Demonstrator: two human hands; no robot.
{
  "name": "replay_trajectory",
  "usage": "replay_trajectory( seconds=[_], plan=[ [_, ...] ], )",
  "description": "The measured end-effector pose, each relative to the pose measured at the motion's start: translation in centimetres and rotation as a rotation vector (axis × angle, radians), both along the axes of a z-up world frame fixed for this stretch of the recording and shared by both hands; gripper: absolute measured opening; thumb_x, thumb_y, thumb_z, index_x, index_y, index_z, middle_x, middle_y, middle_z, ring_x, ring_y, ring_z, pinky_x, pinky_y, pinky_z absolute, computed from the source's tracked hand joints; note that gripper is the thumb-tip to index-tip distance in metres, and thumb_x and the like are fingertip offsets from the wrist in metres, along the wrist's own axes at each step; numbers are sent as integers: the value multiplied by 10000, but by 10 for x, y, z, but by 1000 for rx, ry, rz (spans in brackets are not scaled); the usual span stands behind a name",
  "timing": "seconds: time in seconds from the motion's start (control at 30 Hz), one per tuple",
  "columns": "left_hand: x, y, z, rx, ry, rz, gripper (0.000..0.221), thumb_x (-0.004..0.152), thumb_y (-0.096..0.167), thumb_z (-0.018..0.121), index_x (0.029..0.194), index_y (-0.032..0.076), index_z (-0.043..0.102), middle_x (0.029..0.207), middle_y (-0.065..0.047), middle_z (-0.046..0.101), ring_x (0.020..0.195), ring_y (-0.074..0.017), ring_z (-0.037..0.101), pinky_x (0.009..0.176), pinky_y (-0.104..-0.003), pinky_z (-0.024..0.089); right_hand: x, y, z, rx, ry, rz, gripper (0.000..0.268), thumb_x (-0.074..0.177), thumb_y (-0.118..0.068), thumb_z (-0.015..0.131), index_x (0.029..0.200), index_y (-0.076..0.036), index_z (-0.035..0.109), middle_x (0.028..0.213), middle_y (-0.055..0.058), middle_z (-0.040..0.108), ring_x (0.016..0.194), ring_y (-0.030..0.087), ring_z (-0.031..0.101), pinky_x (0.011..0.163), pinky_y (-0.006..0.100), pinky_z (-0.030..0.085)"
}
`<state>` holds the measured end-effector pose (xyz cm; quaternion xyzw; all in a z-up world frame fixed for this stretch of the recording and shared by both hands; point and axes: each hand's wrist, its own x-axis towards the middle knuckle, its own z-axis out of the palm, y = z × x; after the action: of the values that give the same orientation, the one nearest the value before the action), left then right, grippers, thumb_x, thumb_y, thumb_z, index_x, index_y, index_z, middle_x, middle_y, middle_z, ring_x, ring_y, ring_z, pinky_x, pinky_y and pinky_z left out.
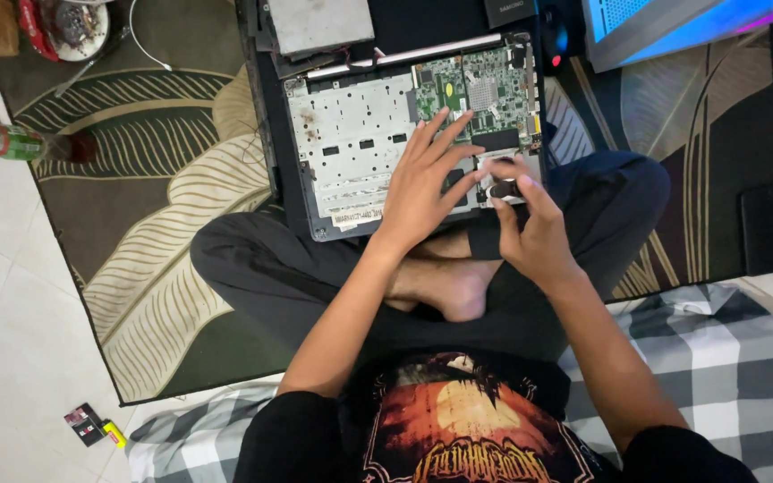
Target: A person is disassembling and reassembling a laptop, removing the battery and using a screwdriver to secure the casing.
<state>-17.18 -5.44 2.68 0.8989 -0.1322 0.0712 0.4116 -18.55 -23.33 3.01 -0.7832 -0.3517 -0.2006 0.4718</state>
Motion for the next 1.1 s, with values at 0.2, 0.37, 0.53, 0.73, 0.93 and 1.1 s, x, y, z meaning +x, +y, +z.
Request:
replay_trajectory(
  seconds=[0.2,0.37,0.53,0.73,0.93,1.1],
  plan=[
    [-1,0,0,13,-20,8,249,980,258,767,1202,147,744,1519,-76,551,1504,-336,387,1278,-508,252,1,-16,-41,45,-87,-41,716,887,88,786,1425,1,321,1083,252,683,834,381,680,889,607,588],
    [-1,-1,-1,-11,-8,11,250,980,268,763,1201,151,746,1523,-70,549,1509,-338,384,1282,-512,249,-5,-5,-30,-21,-87,-57,651,929,102,724,1420,-16,314,1190,250,662,962,409,687,902,589,553],
    [-1,-1,-1,1,-18,12,245,981,257,765,1200,148,746,1526,-69,546,1510,-333,381,1282,-504,250,1,-11,-38,-67,-118,-129,721,867,26,833,1399,-12,347,1171,262,675,944,398,709,839,545,590],
    [-1,-2,2,-4,9,5,248,978,253,764,1201,148,742,1524,-68,550,1510,-333,383,1282,-513,253,-4,-16,-54,66,43,-82,715,871,137,766,1434,78,328,1086,272,666,903,451,710,820,593,576],
    [0,-1,2,3,19,1,254,982,271,754,1207,152,743,1534,-61,544,1517,-328,375,1285,-512,244,-1,-12,-34,56,-35,-15,794,938,120,698,1559,36,210,1205,231,606,1032,457,696,1022,636,503],
    [-1,-1,2,-5,8,4,244,993,281,744,1201,153,743,1529,-64,546,1514,-329,379,1286,-504,242,-3,-16,-62,16,-203,-166,774,816,89,864,1414,123,374,1300,246,460,885,444,695,756,516,630]
  ],
)
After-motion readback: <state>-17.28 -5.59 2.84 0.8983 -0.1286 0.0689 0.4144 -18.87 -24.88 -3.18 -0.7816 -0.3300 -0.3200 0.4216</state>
